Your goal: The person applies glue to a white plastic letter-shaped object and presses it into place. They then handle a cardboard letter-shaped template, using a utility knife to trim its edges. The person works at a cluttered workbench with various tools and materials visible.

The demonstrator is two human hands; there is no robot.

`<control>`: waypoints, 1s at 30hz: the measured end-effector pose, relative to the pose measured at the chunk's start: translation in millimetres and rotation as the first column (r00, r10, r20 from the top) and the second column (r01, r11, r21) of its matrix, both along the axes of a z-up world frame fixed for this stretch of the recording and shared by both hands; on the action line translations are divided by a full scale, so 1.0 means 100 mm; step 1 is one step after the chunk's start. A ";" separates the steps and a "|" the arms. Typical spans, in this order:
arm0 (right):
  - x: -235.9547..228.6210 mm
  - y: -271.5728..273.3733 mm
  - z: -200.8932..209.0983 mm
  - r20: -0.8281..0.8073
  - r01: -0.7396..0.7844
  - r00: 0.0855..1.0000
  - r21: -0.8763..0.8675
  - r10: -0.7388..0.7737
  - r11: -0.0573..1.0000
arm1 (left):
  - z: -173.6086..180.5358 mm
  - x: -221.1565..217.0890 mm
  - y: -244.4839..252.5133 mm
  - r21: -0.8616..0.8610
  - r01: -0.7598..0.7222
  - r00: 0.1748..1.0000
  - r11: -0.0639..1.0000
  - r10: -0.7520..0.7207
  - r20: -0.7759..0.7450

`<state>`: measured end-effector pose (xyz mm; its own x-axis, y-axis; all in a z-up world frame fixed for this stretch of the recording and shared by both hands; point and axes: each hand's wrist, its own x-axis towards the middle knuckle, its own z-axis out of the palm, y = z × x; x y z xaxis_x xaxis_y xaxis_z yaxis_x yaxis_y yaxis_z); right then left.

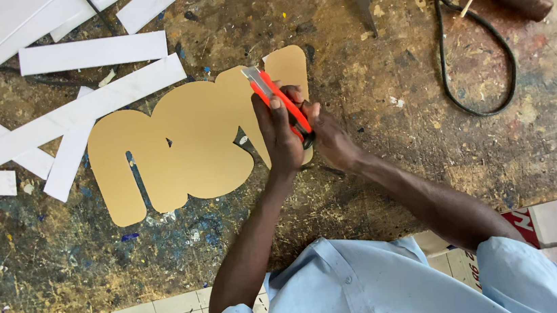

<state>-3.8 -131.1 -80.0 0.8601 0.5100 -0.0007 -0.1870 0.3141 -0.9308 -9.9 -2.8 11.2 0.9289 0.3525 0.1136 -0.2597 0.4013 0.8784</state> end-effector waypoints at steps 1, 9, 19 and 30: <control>-0.02 0.05 -0.02 0.005 0.007 1.000 0.004 -0.007 1.000 | -0.02 0.00 -0.01 0.004 0.007 1.000 1.000 -0.007 0.005; 0.12 0.07 0.62 -0.166 -0.004 0.986 0.071 0.016 0.997 | -0.09 -0.02 0.24 0.309 -0.003 1.000 0.951 0.003 0.001; -0.02 0.08 0.71 -0.317 0.199 0.936 0.109 -0.156 0.974 | 0.06 -0.10 0.05 0.345 0.137 0.991 0.929 -0.123 -0.060; 0.63 -0.41 1.34 0.084 0.075 0.994 -0.055 -0.070 0.996 | 0.08 0.20 0.47 0.664 0.087 0.995 0.743 -0.028 -0.098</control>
<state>59.6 -171.8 54.0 0.8931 0.4476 0.0436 -0.0880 0.2689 -0.9591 10.5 43.8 19.2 0.9607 0.1596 0.2269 -0.1758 -0.2822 0.9431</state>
